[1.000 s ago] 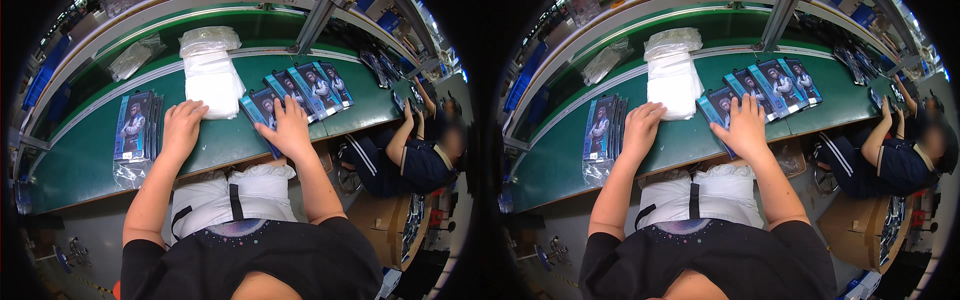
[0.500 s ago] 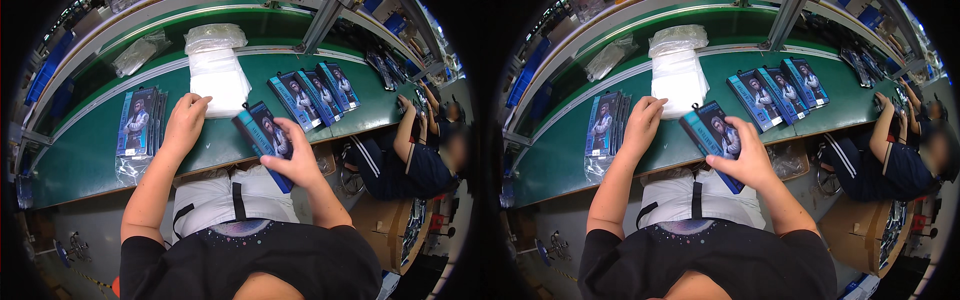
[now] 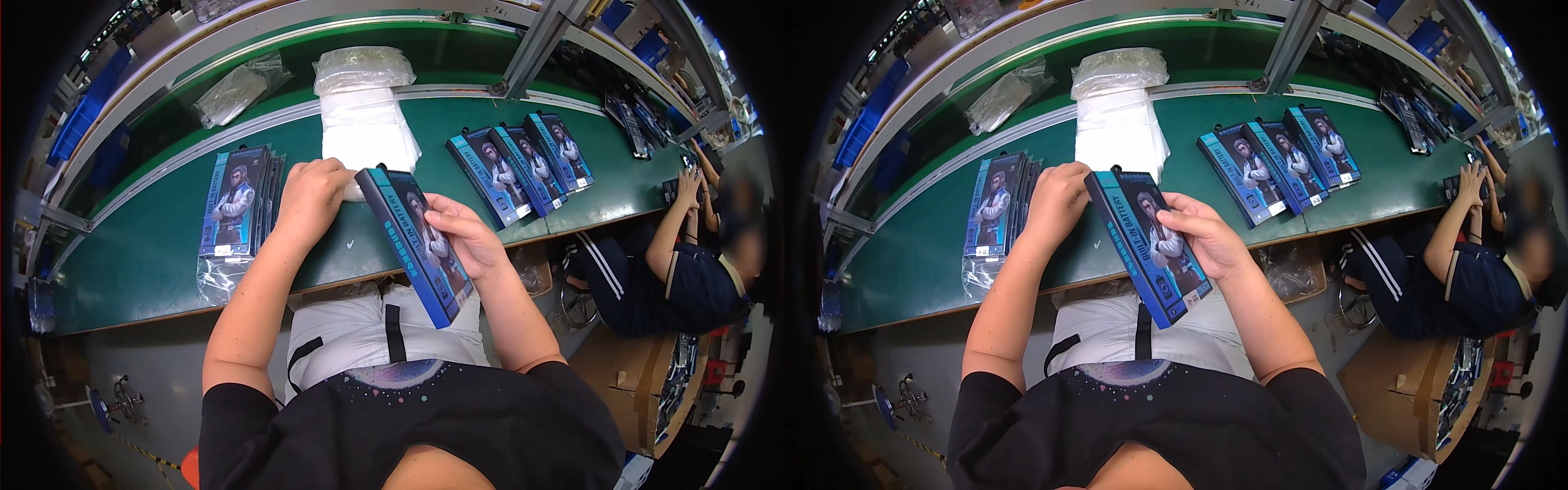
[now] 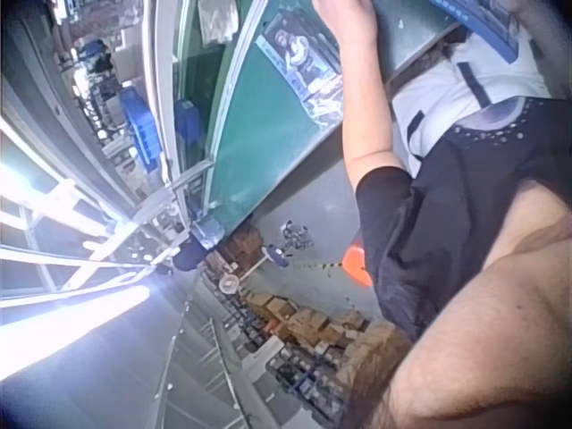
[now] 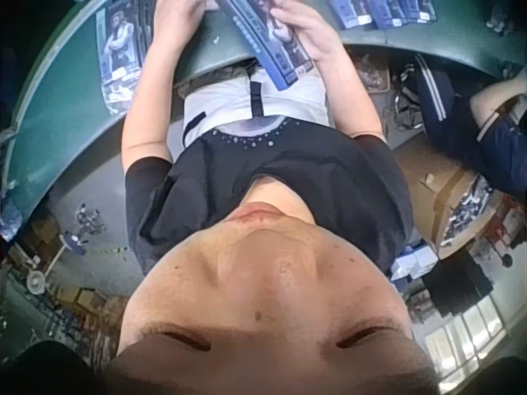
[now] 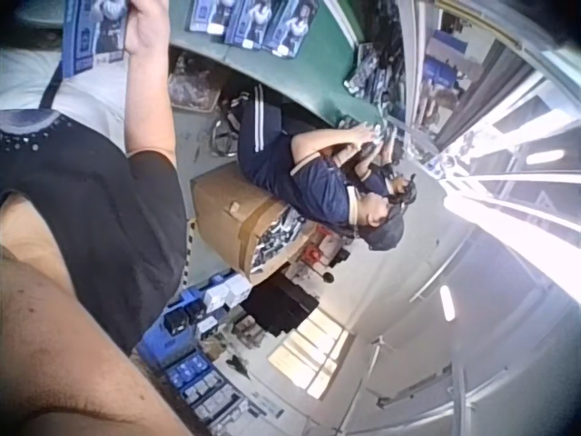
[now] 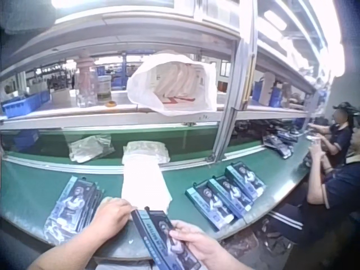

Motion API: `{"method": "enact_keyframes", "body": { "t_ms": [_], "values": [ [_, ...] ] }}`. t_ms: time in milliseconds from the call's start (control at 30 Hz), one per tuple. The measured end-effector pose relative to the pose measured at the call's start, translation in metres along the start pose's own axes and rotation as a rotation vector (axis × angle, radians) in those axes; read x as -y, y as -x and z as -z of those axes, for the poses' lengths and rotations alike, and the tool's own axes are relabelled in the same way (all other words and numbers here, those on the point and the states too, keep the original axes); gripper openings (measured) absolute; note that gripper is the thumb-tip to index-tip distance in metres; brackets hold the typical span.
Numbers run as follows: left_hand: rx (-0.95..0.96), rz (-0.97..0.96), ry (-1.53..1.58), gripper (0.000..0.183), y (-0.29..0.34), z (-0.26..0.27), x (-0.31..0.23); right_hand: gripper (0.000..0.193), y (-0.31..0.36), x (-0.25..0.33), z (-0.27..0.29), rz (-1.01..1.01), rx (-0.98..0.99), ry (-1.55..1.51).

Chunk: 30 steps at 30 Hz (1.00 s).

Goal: The recorder is packaging small blue boxes into plastic sleeves and using rubber bands to bundle items on an assembly line.

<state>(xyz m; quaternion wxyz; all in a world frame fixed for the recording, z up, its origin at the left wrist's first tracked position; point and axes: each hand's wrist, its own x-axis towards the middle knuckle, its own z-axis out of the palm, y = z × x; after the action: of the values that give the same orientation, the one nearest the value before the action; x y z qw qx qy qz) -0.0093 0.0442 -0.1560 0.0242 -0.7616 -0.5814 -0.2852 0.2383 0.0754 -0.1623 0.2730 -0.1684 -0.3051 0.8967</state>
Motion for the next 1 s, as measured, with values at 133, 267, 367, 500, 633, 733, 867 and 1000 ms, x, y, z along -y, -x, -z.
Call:
{"method": "enact_keyframes", "body": {
  "t_ms": [133,267,367,500,633,733,867,1000],
  "values": [
    [-0.084,0.087,0.118,0.018,-0.004,0.001,-0.008,0.065,0.001,0.002,-0.005,-0.009,0.035,0.017],
    [-0.135,0.031,0.226,0.016,-0.008,-0.002,-0.005,0.066,-0.007,0.004,-0.01,-0.073,0.118,-0.069],
    [-0.091,0.096,0.317,0.016,-0.011,-0.002,-0.001,0.064,-0.023,0.007,-0.01,-0.081,0.148,-0.04],
    [-0.027,0.183,0.443,0.019,-0.014,0.001,0.009,0.058,-0.043,0.022,-0.014,-0.065,0.134,0.07],
    [0.028,0.596,0.675,0.015,-0.015,0.01,0.009,0.055,-0.035,0.031,-0.009,-0.052,0.051,0.27],
    [0.091,0.59,0.647,0.011,-0.015,0.012,0.013,0.053,-0.039,0.032,-0.006,-0.036,0.007,0.371],
    [0.132,0.487,0.485,0.012,-0.016,0.013,0.007,0.049,-0.043,0.019,-0.005,0.081,-0.127,0.446],
    [0.048,0.35,0.35,0.016,-0.016,0.019,-0.002,0.052,-0.041,-0.002,-0.014,0.267,-0.27,0.502]
  ]
}}
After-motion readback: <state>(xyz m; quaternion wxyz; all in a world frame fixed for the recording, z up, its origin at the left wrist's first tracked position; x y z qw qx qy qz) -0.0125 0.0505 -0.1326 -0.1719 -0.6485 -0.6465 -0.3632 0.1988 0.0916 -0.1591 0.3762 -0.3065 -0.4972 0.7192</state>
